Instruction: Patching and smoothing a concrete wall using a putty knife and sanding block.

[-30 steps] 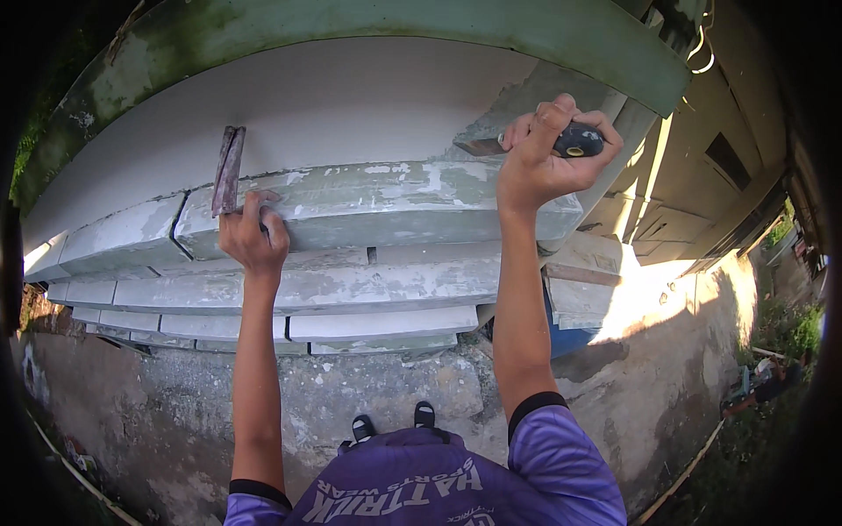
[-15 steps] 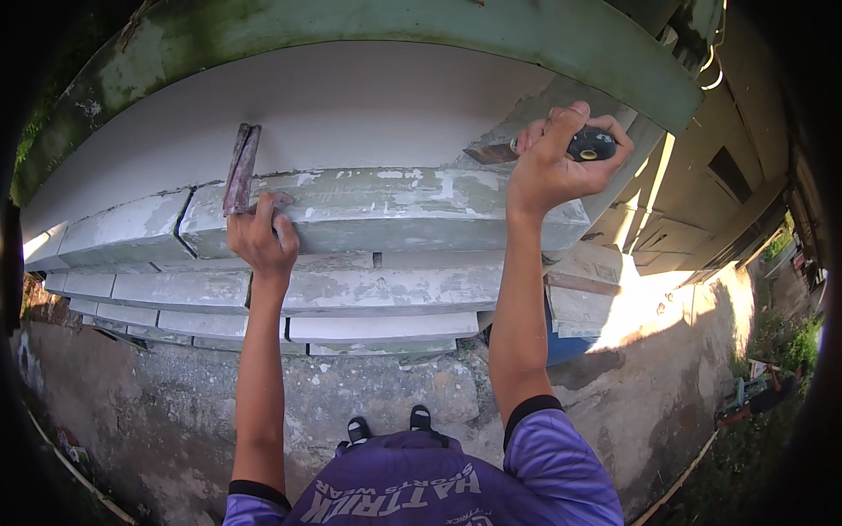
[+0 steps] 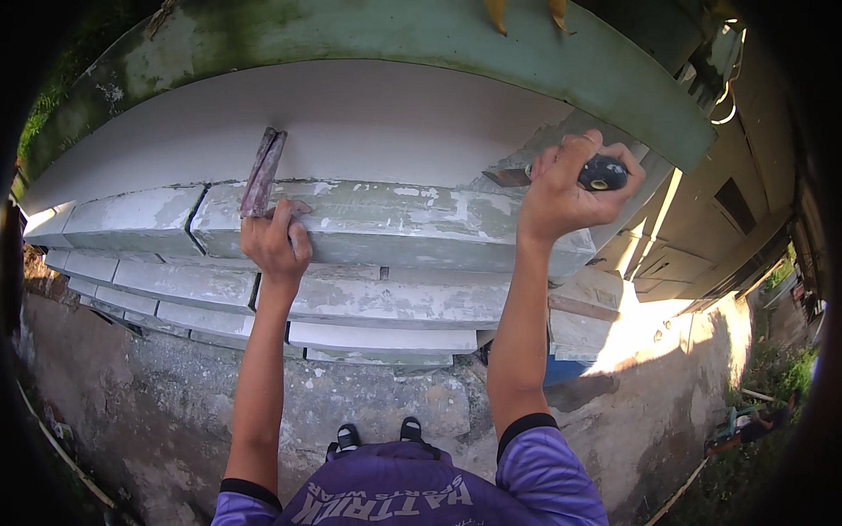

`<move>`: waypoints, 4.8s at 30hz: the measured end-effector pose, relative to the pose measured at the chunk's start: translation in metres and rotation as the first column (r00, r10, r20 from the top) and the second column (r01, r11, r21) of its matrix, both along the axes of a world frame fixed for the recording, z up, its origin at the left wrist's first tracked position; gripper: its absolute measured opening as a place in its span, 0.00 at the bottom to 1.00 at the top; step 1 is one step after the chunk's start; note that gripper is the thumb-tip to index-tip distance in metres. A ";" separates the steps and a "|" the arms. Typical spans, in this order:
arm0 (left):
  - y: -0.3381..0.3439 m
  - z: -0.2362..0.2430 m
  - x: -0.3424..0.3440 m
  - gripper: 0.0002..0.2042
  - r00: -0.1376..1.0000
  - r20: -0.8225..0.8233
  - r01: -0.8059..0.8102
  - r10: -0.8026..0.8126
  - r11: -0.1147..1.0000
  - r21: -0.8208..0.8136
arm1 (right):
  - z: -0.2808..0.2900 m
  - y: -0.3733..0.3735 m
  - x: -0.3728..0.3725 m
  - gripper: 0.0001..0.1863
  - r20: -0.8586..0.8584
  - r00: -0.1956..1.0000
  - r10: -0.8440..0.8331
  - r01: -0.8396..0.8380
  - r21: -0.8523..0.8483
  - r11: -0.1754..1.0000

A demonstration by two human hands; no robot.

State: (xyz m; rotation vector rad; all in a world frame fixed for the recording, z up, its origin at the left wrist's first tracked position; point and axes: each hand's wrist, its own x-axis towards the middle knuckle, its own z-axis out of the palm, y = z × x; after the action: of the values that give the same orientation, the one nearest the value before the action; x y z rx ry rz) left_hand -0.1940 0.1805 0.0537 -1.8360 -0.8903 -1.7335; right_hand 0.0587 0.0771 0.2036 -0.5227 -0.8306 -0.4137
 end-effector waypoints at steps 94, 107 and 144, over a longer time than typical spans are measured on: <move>0.001 0.000 0.001 0.13 1.000 0.002 0.003 -0.003 1.000 -0.020 | -0.012 0.021 -0.024 0.08 0.206 0.978 0.043 -0.039 -0.022 0.999; -0.005 -0.001 0.001 0.11 1.000 -0.020 -0.014 0.014 0.999 -0.037 | -0.015 0.001 -0.026 0.09 0.174 0.968 0.184 -0.188 0.010 0.982; -0.001 -0.002 0.003 0.10 1.000 -0.003 -0.009 0.009 0.999 -0.044 | -0.083 -0.050 -0.031 0.13 0.871 0.490 -0.047 0.058 0.021 0.998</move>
State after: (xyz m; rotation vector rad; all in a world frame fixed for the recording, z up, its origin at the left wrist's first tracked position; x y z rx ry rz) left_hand -0.1910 0.1796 0.0518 -1.8587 -0.9415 -1.7188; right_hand 0.0272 0.0272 0.1204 -0.3154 -1.8318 -0.7619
